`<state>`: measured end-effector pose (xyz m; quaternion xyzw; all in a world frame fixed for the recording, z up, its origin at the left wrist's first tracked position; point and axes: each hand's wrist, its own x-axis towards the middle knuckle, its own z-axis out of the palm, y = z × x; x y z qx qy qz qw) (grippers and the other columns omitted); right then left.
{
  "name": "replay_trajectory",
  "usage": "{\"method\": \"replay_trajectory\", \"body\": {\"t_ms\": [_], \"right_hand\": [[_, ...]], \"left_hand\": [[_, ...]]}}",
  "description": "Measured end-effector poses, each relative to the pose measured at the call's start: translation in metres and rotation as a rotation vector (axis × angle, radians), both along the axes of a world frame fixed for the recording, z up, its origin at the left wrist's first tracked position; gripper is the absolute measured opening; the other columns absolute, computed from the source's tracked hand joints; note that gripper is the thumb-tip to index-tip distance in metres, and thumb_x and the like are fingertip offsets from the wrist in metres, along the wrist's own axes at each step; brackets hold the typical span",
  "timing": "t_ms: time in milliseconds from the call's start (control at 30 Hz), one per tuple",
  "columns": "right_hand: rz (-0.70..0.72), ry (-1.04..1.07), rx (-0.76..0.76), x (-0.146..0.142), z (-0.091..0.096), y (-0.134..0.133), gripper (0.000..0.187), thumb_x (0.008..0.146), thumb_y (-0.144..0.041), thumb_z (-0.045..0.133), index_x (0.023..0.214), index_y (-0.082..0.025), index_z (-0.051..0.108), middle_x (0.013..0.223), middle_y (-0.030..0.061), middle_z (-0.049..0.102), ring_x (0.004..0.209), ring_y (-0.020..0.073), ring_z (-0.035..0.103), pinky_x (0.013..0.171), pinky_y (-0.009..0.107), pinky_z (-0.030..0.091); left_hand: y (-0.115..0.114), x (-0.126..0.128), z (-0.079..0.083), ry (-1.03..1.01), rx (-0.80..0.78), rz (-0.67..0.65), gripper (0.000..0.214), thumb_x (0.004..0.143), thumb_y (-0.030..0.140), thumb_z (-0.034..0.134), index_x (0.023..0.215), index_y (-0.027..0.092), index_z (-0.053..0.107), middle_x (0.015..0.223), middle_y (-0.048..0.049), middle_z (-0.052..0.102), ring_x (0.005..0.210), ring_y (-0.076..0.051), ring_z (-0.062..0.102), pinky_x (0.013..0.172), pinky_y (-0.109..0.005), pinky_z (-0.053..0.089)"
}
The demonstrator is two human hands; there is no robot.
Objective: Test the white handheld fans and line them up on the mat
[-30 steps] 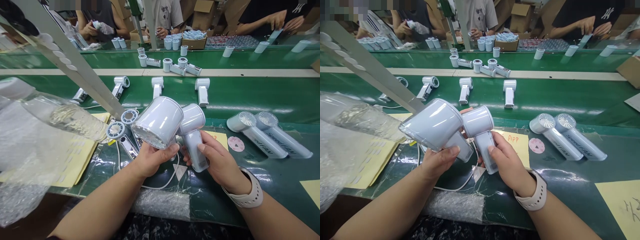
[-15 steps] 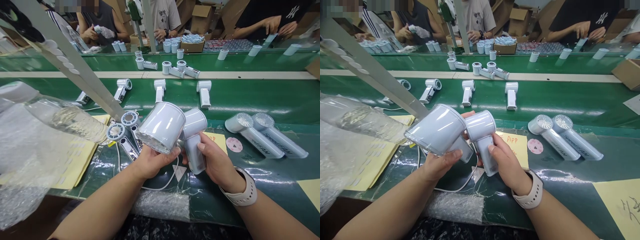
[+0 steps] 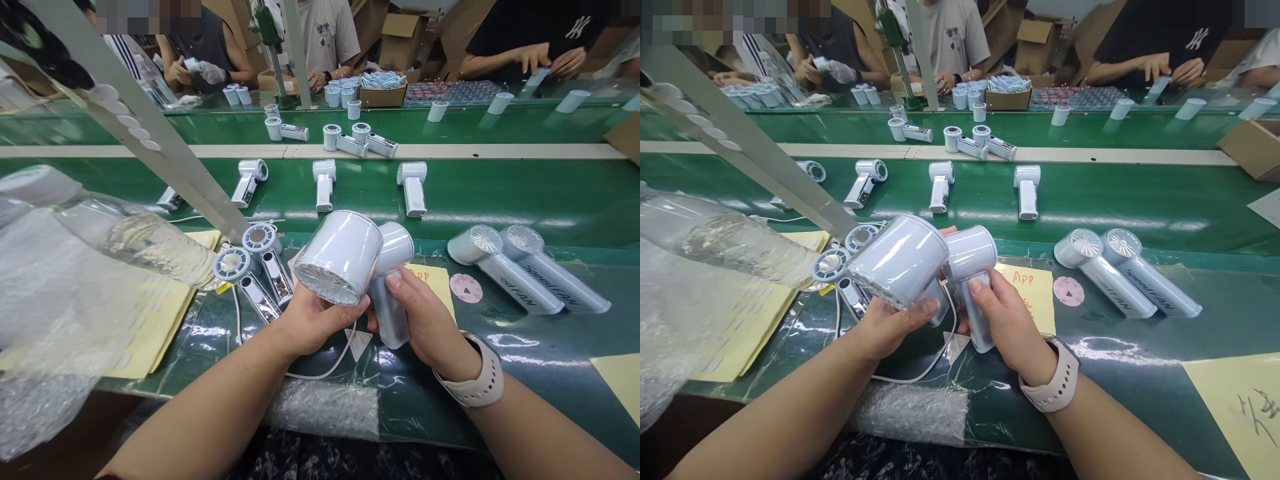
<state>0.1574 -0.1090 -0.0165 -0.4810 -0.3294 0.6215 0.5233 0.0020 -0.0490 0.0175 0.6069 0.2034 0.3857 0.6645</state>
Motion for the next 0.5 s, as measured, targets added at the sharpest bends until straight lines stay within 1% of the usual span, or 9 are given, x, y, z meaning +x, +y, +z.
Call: {"method": "replay_trajectory", "body": {"t_ms": [33, 100, 200, 267, 400, 500], "right_hand": [[-0.008, -0.006, -0.007, 0.0000, 0.0001, 0.0002, 0.045, 0.080, -0.061, 0.066, 0.100, -0.022, 0.058, 0.066, -0.0014, 0.063, 0.050, 0.0152, 0.061, 0.044, 0.026, 0.048], [-0.015, -0.022, -0.016, 0.0002, 0.0009, 0.0004, 0.041, 0.079, -0.056, 0.068, 0.099, -0.022, 0.058, 0.066, -0.0022, 0.063, 0.049, 0.0147, 0.060, 0.043, 0.026, 0.048], [0.002, -0.026, -0.019, 0.0005, 0.0026, 0.0001, 0.036, 0.077, -0.048, 0.068, 0.100, -0.022, 0.057, 0.066, -0.0032, 0.062, 0.049, 0.0146, 0.061, 0.044, 0.026, 0.048], [0.013, -0.018, -0.015, 0.0005, 0.0033, -0.0004, 0.034, 0.077, -0.045, 0.066, 0.100, -0.021, 0.057, 0.065, -0.0036, 0.061, 0.049, 0.0145, 0.061, 0.045, 0.026, 0.049], [0.000, -0.041, -0.014, 0.0006, 0.0030, -0.0002, 0.032, 0.080, -0.045, 0.062, 0.100, -0.021, 0.056, 0.066, -0.0033, 0.062, 0.049, 0.0146, 0.061, 0.044, 0.026, 0.047], [-0.009, -0.065, 0.006, 0.0010, 0.0033, 0.0007, 0.029, 0.080, -0.044, 0.061, 0.098, -0.021, 0.056, 0.067, -0.0026, 0.062, 0.048, 0.0144, 0.060, 0.044, 0.026, 0.047]], "left_hand": [[0.0003, -0.0004, -0.0010, 0.000, -0.048, -0.047, 0.023, 0.076, 0.031, 0.077, 0.094, 0.018, 0.069, 0.062, -0.0013, 0.062, 0.058, -0.020, 0.066, 0.059, -0.034, 0.059], [0.0005, -0.0009, -0.0022, 0.018, -0.074, -0.096, 0.024, 0.078, 0.033, 0.075, 0.097, 0.019, 0.069, 0.063, -0.0015, 0.062, 0.060, -0.020, 0.066, 0.061, -0.036, 0.060], [0.0004, -0.0008, -0.0028, 0.011, -0.088, -0.058, 0.026, 0.076, 0.033, 0.078, 0.098, 0.020, 0.069, 0.064, -0.0019, 0.062, 0.062, -0.022, 0.067, 0.064, -0.039, 0.060], [0.0005, -0.0005, -0.0027, 0.011, -0.094, -0.066, 0.023, 0.076, 0.033, 0.077, 0.093, 0.021, 0.069, 0.063, -0.0019, 0.062, 0.061, -0.022, 0.066, 0.063, -0.039, 0.060], [0.0007, -0.0003, -0.0017, 0.013, -0.085, -0.097, 0.015, 0.078, 0.034, 0.075, 0.081, 0.021, 0.067, 0.061, -0.0024, 0.063, 0.058, -0.020, 0.064, 0.059, -0.036, 0.059], [0.0002, 0.0002, -0.0011, 0.005, -0.082, -0.072, 0.015, 0.075, 0.031, 0.077, 0.080, 0.021, 0.067, 0.062, -0.0032, 0.063, 0.061, -0.022, 0.065, 0.062, -0.038, 0.059]]}}
